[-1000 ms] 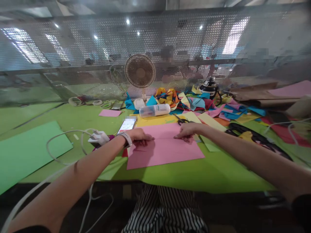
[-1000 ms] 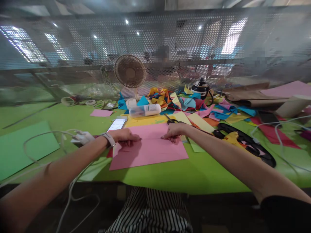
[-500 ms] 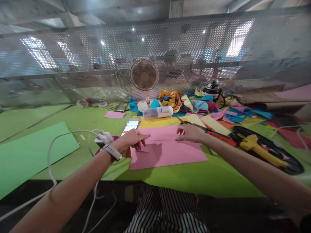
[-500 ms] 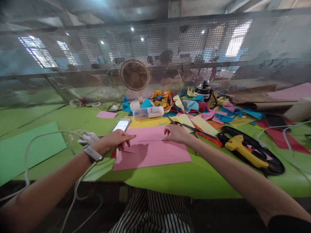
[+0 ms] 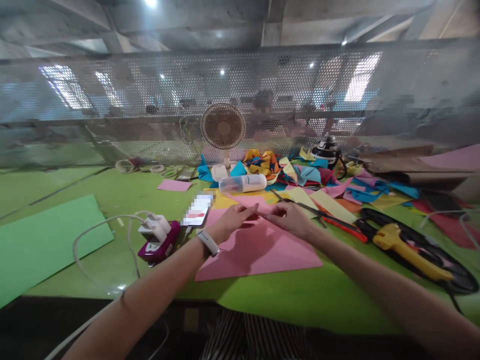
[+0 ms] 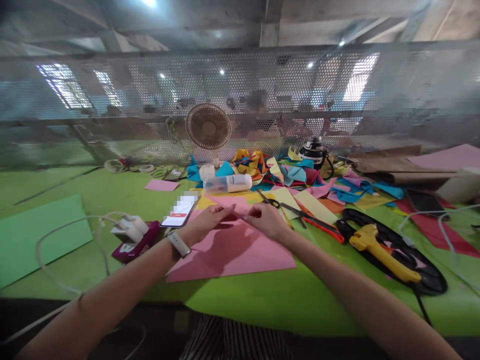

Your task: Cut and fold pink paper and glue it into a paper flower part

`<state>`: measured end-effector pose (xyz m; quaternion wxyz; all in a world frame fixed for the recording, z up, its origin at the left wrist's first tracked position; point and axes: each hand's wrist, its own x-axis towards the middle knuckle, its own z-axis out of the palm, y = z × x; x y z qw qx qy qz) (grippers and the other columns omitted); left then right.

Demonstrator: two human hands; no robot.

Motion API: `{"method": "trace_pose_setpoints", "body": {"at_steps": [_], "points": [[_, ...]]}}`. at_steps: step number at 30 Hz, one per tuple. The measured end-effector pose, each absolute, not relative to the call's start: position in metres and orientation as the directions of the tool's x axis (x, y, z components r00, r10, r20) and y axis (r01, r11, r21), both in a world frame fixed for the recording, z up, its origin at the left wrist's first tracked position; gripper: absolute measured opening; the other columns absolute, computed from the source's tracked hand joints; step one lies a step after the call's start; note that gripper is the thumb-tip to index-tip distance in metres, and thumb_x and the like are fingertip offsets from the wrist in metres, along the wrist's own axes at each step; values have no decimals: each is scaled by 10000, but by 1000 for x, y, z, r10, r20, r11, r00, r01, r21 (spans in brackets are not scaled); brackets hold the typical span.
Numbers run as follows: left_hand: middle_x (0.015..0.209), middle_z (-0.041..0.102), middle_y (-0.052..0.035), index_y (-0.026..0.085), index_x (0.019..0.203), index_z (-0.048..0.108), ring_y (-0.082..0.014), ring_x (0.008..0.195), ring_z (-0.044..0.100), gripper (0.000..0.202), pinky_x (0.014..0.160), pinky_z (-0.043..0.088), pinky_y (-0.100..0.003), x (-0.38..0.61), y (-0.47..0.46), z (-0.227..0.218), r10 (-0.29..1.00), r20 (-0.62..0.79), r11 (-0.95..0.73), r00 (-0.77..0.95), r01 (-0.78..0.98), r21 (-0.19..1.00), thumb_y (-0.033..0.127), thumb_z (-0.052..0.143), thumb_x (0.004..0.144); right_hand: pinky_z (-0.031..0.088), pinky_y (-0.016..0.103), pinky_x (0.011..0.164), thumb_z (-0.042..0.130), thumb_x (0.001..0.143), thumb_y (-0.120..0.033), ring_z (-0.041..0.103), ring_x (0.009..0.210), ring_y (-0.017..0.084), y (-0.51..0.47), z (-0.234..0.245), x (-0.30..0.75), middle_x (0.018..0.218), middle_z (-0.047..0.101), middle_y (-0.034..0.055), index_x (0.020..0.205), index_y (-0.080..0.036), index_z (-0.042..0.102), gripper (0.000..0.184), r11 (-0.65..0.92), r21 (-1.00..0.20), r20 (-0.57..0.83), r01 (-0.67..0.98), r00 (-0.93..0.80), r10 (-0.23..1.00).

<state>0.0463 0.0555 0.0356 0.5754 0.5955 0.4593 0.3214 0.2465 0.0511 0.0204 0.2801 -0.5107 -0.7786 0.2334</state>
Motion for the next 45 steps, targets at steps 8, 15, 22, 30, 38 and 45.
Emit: {"method": "trace_pose_setpoints", "body": {"at_steps": [8,15,22,30,38,45], "points": [[690,591,-1,131,732,619,-102,643,562,424,705,507,-283,54,63,24,907,-58,76,418,-27,997,546,686,684,431,265,624,520,782,-596,582,769,190,55,29,265,836,626,68,859,-188,528,416,276,-805,311,526,-23,950],[571,524,40,147,615,542,-71,514,490,412,556,445,-226,50,57,22,884,-72,91,463,-18,996,523,697,680,336,213,440,629,676,-633,590,519,137,49,19,257,580,594,6,753,-169,569,474,147,-944,55,297,-296,954],[514,417,79,158,555,488,-47,465,391,424,516,387,-206,46,56,24,877,-57,78,477,-25,997,474,763,620,409,220,455,589,684,-679,625,526,159,47,17,253,587,621,25,763,-172,568,514,230,-925,177,303,-190,966],[551,453,67,147,583,517,-46,477,411,373,507,384,-198,40,64,20,883,-59,109,466,-81,991,416,768,644,508,327,723,490,844,-483,645,795,210,51,21,268,868,664,90,966,-178,571,339,409,-811,439,418,-29,898],[709,606,-11,122,764,667,-100,631,553,283,666,455,-253,44,63,11,854,-61,170,517,-166,971,382,747,686,301,459,1050,527,850,-150,279,1345,231,38,9,254,1420,414,37,1234,-319,526,420,834,167,612,526,-718,330],[754,634,-5,148,834,692,-82,642,556,263,693,444,-231,44,61,8,849,-35,168,528,-205,964,361,744,690,291,441,1053,524,885,-161,370,1288,195,37,5,255,1335,523,32,1150,-312,589,312,805,295,652,515,-724,225]]}}
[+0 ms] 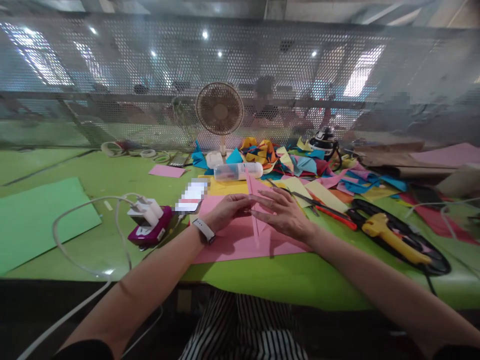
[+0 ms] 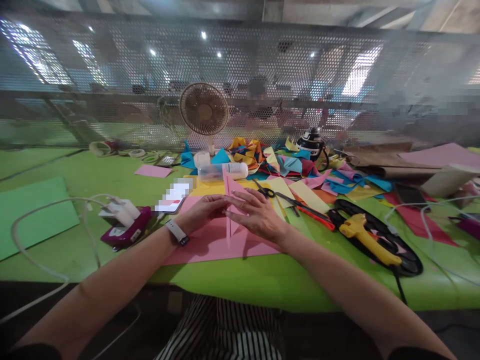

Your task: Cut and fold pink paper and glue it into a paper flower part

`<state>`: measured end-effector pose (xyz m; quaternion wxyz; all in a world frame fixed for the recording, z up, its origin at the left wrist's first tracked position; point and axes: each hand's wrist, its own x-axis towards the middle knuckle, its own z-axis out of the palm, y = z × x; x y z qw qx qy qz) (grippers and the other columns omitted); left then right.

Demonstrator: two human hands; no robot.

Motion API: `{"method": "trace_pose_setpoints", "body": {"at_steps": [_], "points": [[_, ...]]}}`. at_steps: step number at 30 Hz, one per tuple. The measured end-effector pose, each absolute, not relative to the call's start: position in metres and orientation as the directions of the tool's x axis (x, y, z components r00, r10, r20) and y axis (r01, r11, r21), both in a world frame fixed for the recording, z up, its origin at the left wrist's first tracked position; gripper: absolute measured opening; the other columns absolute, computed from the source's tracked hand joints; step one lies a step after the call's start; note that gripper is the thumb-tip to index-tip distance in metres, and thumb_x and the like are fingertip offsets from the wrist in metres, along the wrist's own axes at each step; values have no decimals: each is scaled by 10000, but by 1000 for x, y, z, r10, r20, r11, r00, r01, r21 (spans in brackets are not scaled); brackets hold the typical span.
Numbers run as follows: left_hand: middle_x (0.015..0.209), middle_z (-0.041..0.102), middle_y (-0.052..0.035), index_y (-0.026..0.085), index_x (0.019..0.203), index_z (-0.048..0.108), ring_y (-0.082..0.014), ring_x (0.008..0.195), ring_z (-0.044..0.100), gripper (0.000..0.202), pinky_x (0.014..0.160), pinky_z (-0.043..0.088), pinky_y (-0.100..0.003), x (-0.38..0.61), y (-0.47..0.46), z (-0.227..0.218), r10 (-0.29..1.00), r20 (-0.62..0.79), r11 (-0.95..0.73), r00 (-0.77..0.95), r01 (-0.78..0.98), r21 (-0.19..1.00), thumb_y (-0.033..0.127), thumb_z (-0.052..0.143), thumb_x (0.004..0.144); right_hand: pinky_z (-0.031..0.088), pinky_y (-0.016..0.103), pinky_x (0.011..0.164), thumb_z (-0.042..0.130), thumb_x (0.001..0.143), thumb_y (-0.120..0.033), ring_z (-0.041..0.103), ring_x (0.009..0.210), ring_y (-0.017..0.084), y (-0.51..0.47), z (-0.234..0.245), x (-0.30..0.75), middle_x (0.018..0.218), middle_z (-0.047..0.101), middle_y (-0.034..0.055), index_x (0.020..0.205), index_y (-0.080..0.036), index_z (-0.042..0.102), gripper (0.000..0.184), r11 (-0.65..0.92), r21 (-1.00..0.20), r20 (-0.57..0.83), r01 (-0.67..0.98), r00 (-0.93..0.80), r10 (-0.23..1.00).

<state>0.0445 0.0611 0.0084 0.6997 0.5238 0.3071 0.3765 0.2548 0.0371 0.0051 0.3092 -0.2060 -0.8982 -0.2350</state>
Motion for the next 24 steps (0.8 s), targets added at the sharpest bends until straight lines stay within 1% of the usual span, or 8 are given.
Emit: {"method": "trace_pose_setpoints", "body": {"at_steps": [6,9,11,14,17,19,21,24], "points": [[646,595,21,134,713,628,-80,579,552,271,653,457,-235,47,60,9,838,-20,146,545,-189,971,336,788,632,337,383,1022,484,921,-167,492,1163,155,32,12,256,1252,597,17,1216,-277,547,322,836,343,605,429,-781,153],[647,594,25,132,699,610,-79,584,551,280,643,454,-225,51,58,9,846,10,105,534,-185,977,342,784,634,375,345,968,477,918,-125,543,1083,146,31,13,255,1177,646,22,1201,-235,556,314,853,328,642,406,-758,114],[650,592,29,132,699,612,-71,587,542,260,637,449,-212,52,56,10,849,31,76,527,-181,981,328,776,650,409,336,893,493,907,-124,576,985,155,30,12,254,1087,685,22,1170,-231,575,295,862,277,700,425,-703,122],[632,575,41,137,689,611,-65,585,532,224,619,447,-195,54,52,12,849,54,44,526,-172,984,305,760,678,422,331,798,535,887,-143,585,853,159,29,12,251,964,711,7,1131,-252,594,274,880,157,765,449,-618,179],[591,553,47,138,656,597,-69,575,531,229,628,466,-208,54,49,14,842,66,27,535,-163,986,314,735,709,406,332,768,559,878,-158,583,810,156,27,13,250,946,710,2,1101,-266,602,251,888,61,786,455,-570,238],[599,562,42,138,639,592,-79,594,548,247,678,490,-244,55,48,14,839,75,18,539,-166,986,330,726,717,397,332,755,569,876,-168,585,797,158,27,13,249,927,709,4,1080,-266,607,229,886,21,785,463,-557,272],[648,594,29,140,661,610,-99,655,585,240,750,501,-290,55,47,14,836,90,7,541,-175,985,342,728,713,388,332,740,578,873,-175,583,762,160,27,12,248,881,707,4,1053,-262,612,203,874,-29,794,485,-521,315],[802,663,-23,145,800,668,-155,815,636,215,824,492,-337,56,46,12,827,107,-6,552,-182,983,348,708,740,379,334,713,575,878,-209,566,703,167,27,10,244,773,679,4,963,-247,626,106,823,-152,819,547,-396,414]]}}
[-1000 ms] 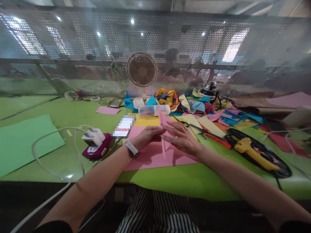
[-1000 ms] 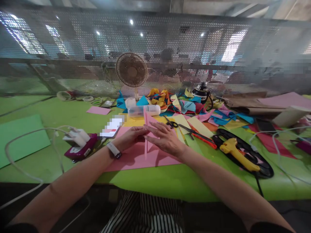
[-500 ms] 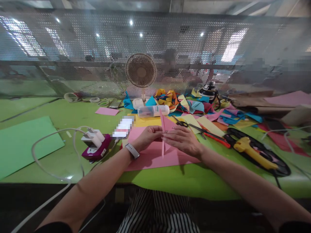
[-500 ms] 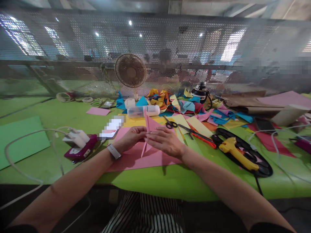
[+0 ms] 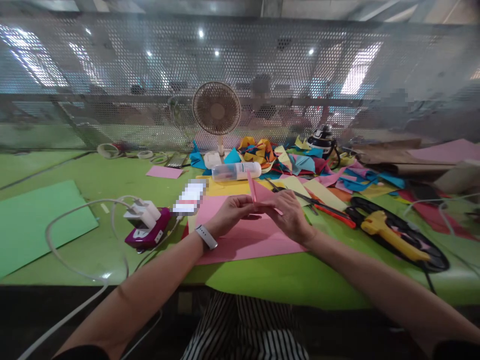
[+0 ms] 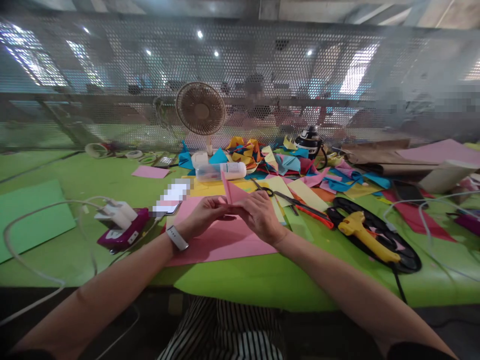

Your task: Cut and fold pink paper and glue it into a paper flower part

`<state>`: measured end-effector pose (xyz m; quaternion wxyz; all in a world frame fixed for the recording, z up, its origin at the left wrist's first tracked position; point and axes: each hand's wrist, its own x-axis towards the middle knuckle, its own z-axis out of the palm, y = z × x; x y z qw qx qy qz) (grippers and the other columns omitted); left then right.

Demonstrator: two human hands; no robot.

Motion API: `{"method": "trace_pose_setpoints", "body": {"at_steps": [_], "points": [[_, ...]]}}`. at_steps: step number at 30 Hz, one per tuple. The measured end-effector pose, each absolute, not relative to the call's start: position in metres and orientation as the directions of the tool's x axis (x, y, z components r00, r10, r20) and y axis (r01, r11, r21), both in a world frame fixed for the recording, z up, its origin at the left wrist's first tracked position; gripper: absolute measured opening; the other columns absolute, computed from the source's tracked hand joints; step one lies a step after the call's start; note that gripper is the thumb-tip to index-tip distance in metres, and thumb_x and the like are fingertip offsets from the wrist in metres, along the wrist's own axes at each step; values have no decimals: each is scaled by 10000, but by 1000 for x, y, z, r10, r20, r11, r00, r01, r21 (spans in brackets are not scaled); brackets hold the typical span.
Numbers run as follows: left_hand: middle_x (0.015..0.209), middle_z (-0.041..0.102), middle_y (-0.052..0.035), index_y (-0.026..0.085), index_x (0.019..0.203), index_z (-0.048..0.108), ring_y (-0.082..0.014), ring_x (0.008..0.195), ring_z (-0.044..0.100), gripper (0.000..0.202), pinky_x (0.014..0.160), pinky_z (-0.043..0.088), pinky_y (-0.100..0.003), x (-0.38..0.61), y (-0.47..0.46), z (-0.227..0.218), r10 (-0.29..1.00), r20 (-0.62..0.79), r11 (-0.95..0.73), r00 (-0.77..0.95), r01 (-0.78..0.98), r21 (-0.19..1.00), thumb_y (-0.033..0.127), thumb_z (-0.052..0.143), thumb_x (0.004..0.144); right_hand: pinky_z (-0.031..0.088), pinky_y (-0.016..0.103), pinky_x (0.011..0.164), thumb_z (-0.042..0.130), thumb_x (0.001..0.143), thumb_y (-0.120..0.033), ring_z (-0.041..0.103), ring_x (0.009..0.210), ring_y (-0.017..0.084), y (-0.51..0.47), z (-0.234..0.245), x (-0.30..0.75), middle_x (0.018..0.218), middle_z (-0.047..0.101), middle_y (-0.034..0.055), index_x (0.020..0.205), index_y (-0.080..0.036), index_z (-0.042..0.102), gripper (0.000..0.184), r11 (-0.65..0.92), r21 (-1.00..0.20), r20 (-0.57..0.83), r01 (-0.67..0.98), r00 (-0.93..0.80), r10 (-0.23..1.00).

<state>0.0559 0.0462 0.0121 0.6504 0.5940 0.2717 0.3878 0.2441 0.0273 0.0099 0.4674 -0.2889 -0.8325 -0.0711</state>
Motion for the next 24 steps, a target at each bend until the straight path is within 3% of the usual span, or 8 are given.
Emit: {"method": "trace_pose_setpoints", "body": {"at_steps": [3,8,16,24], "points": [[935,684,-80,143,932,679,-214,936,637,249,834,495,-366,56,45,12,812,108,-9,573,-173,985,334,685,771,380,335,696,585,871,-273,554,694,181,28,8,241,714,636,11,858,-223,613,58,760,-272,823,591,-267,502],[1010,683,-117,141,967,682,-266,1001,626,254,807,512,-377,56,42,13,792,85,15,605,-157,987,324,659,791,391,323,707,567,877,-325,551,719,176,29,10,239,757,633,11,813,-218,584,126,671,-417,773,613,-149,616],[976,702,-115,146,944,700,-254,975,638,267,786,514,-339,56,40,15,811,67,15,581,-135,991,329,700,750,394,318,680,573,856,-418,574,745,194,32,10,239,790,642,30,865,-213,593,207,642,-461,734,613,-143,664],[901,723,-120,125,877,710,-241,900,668,295,781,520,-360,59,40,15,827,44,23,560,-112,993,361,744,704,415,316,707,529,888,-372,570,757,182,33,12,242,826,648,32,897,-219,624,181,669,-501,723,550,-160,673]]}}
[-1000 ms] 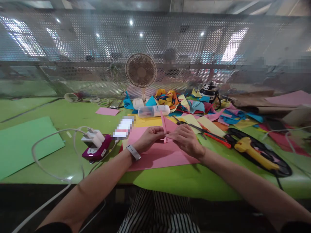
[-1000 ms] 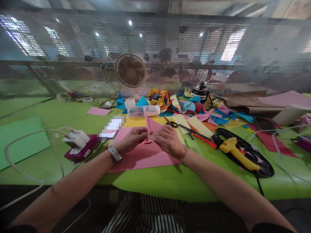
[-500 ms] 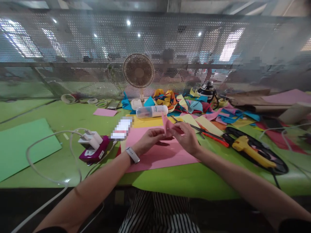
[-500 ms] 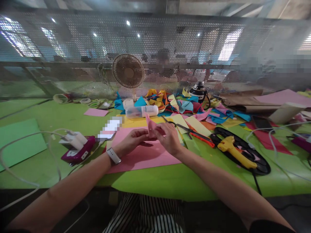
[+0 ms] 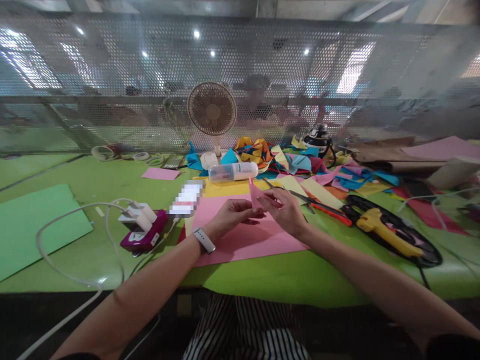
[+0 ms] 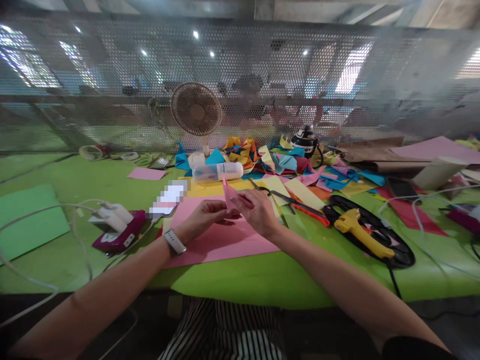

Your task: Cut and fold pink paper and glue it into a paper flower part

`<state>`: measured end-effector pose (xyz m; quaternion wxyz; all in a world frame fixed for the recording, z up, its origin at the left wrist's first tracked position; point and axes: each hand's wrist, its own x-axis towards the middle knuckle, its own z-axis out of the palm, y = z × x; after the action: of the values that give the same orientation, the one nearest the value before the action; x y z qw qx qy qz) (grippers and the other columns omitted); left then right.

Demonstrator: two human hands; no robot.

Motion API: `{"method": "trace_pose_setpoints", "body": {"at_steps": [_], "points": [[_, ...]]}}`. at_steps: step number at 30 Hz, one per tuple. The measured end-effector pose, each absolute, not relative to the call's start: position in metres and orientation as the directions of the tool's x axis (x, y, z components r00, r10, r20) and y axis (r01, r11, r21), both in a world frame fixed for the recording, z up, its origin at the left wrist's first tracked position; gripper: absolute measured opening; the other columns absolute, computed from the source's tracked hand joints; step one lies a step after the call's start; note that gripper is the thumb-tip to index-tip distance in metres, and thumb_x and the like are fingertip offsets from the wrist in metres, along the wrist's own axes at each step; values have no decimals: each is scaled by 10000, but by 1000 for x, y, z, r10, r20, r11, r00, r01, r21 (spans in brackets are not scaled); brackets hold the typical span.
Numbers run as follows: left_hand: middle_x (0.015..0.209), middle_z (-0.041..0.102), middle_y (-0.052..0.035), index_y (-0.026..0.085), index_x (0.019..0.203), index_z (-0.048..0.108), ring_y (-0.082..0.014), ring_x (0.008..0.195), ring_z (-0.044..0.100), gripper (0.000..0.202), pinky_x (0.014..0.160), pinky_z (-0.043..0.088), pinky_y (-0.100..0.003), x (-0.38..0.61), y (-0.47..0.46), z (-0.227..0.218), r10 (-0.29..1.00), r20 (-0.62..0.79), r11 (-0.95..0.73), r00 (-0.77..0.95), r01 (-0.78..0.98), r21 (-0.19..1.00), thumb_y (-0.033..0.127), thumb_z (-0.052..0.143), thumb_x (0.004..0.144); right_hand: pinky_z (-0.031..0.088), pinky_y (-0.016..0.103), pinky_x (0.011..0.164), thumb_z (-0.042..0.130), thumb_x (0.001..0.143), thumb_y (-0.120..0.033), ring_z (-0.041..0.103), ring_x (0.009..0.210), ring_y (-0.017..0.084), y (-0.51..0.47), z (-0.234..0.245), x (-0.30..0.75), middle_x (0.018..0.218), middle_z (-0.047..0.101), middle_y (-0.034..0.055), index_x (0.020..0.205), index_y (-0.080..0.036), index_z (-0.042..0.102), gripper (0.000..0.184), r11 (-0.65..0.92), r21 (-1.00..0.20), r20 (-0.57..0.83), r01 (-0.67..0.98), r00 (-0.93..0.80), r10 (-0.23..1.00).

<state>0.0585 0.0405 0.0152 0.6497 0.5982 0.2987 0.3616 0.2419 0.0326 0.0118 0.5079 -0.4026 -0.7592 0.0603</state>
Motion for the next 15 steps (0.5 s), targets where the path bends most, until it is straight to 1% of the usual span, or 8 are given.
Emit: {"method": "trace_pose_setpoints", "body": {"at_steps": [2,4,5,7,9,10,12,15], "points": [[918,720,-124,120,872,708,-245,904,668,293,799,519,-377,58,41,16,838,50,27,544,-133,991,365,737,714,423,326,738,527,885,-375,566,801,190,36,15,246,878,636,46,956,-215,618,197,652,-539,738,533,-72,670],[933,717,-120,122,875,701,-247,934,661,278,823,515,-387,58,42,16,852,60,30,521,-163,986,360,724,733,428,335,762,537,872,-398,556,855,198,40,18,251,939,613,61,996,-205,592,236,616,-624,726,481,67,684],[940,717,-114,127,876,696,-246,952,656,266,835,512,-389,58,43,16,859,65,32,507,-181,983,355,718,743,432,335,762,553,857,-418,552,876,199,42,19,252,964,600,66,1005,-200,575,265,593,-685,694,423,132,707],[970,714,-103,136,884,686,-240,979,647,242,859,505,-390,58,45,16,874,75,36,480,-217,975,343,707,759,440,317,740,607,808,-458,549,881,189,46,18,252,989,585,61,1027,-200,539,346,518,-826,558,223,185,809],[1015,706,-97,143,894,677,-233,996,642,230,877,499,-385,57,46,16,887,80,40,455,-247,968,332,703,766,443,293,685,658,755,-479,562,813,172,47,15,250,911,599,40,1024,-196,535,410,403,-915,404,28,104,909],[1032,702,-96,143,896,674,-231,1002,640,226,881,498,-379,57,46,16,892,80,41,445,-256,966,327,704,767,440,283,654,672,740,-481,567,764,164,46,13,247,845,607,28,997,-190,553,406,349,-937,347,-31,41,937],[1046,700,-95,142,898,671,-226,1007,639,221,880,499,-365,57,46,16,898,75,49,434,-268,962,314,708,764,428,272,611,679,732,-475,564,687,152,44,8,243,735,608,13,899,-177,599,351,289,-955,293,-73,-45,955],[1038,705,-97,138,896,672,-227,987,650,231,865,505,-355,58,45,17,903,48,81,428,-278,957,302,728,744,412,259,591,696,718,-457,544,649,135,42,5,238,687,601,0,806,-184,621,297,270,-956,277,-113,-52,959]]}}
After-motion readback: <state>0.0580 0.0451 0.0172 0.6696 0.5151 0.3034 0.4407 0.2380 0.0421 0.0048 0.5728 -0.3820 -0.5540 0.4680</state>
